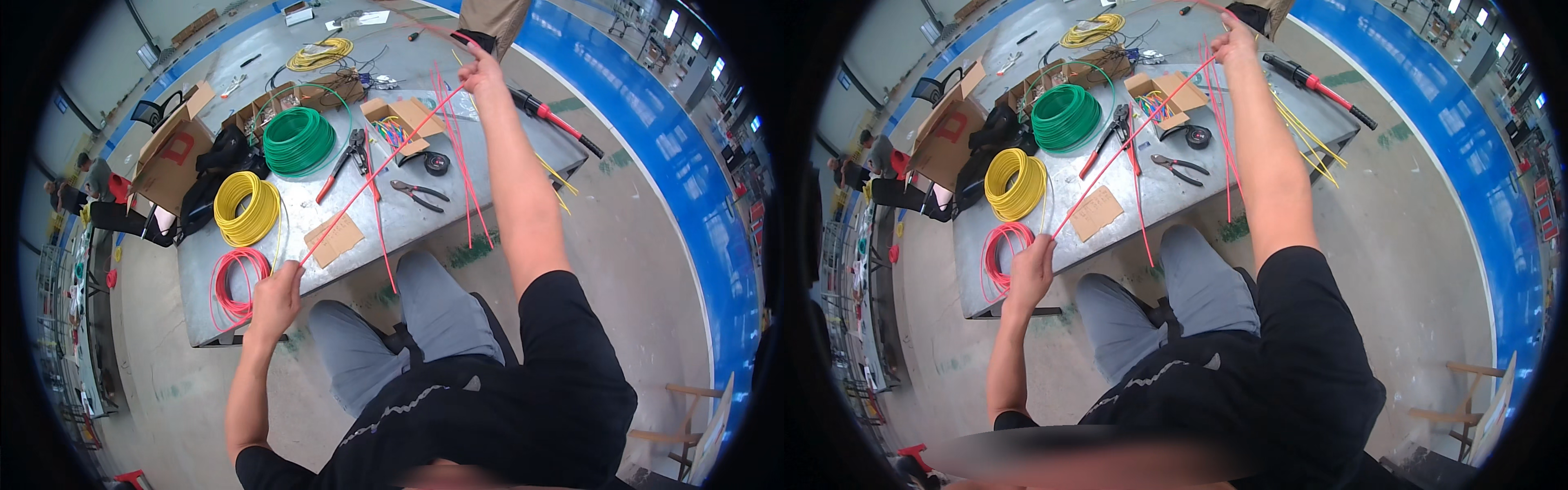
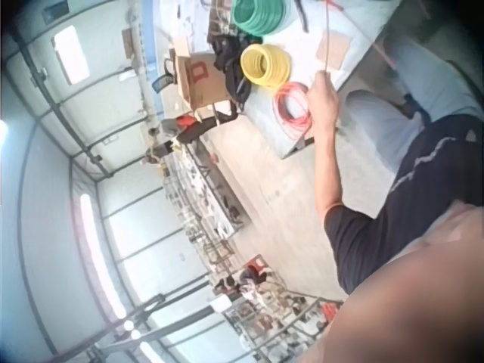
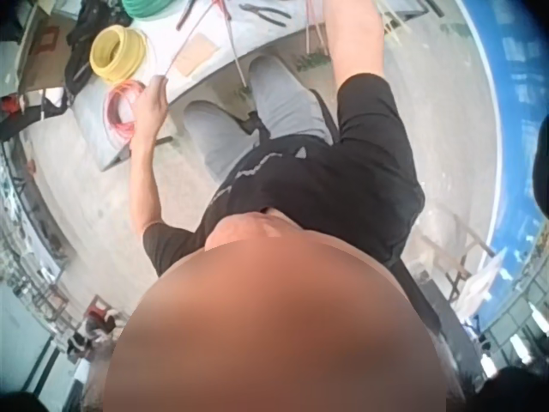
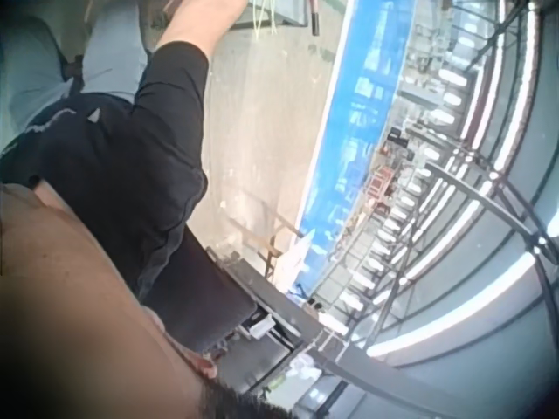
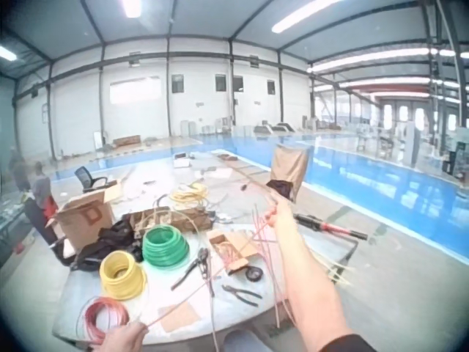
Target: The person measures and cuts red and green wires to length using a tape measure and wire cutters. They handle multiple wire segments, align them, and place cut pieces on the table.
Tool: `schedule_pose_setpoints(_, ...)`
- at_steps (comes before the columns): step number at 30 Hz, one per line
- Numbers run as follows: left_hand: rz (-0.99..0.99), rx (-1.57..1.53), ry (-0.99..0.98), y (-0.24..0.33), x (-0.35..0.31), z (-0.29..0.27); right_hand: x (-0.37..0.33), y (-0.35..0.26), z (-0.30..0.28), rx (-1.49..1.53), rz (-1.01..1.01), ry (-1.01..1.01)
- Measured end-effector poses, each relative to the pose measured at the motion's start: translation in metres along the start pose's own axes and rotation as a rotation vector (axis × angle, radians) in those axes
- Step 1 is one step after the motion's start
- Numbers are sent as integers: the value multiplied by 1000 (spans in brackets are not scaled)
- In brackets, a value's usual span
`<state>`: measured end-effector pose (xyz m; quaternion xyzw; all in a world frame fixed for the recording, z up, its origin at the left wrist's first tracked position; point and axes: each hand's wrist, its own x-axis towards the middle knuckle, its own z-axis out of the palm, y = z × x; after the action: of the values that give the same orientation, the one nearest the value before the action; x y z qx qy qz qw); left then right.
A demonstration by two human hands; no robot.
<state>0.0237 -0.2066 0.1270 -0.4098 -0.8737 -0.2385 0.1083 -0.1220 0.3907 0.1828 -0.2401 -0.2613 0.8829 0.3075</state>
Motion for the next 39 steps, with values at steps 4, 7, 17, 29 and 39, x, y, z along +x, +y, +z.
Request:
schedule_pose_setpoints(4,16,45,-20,-29,-22,-20,40,-46,-26,60,-35,35)
schedule_pose_setpoints(7,24,90,-27,-44,-42,-24,46,-79,-48,107,-92,115)
schedule_pose_setpoints(17,114,215,5,-77,-73,-5,33,-107,-97,283,-219,320)
schedule_pose_setpoints(29,109,273,15,-93,-95,2,31,-104,-121,372,-193,217)
schedule_pose_setpoints(39,-18,187,-168,-62,-90,17,4,-78,-134,308,-231,-93)
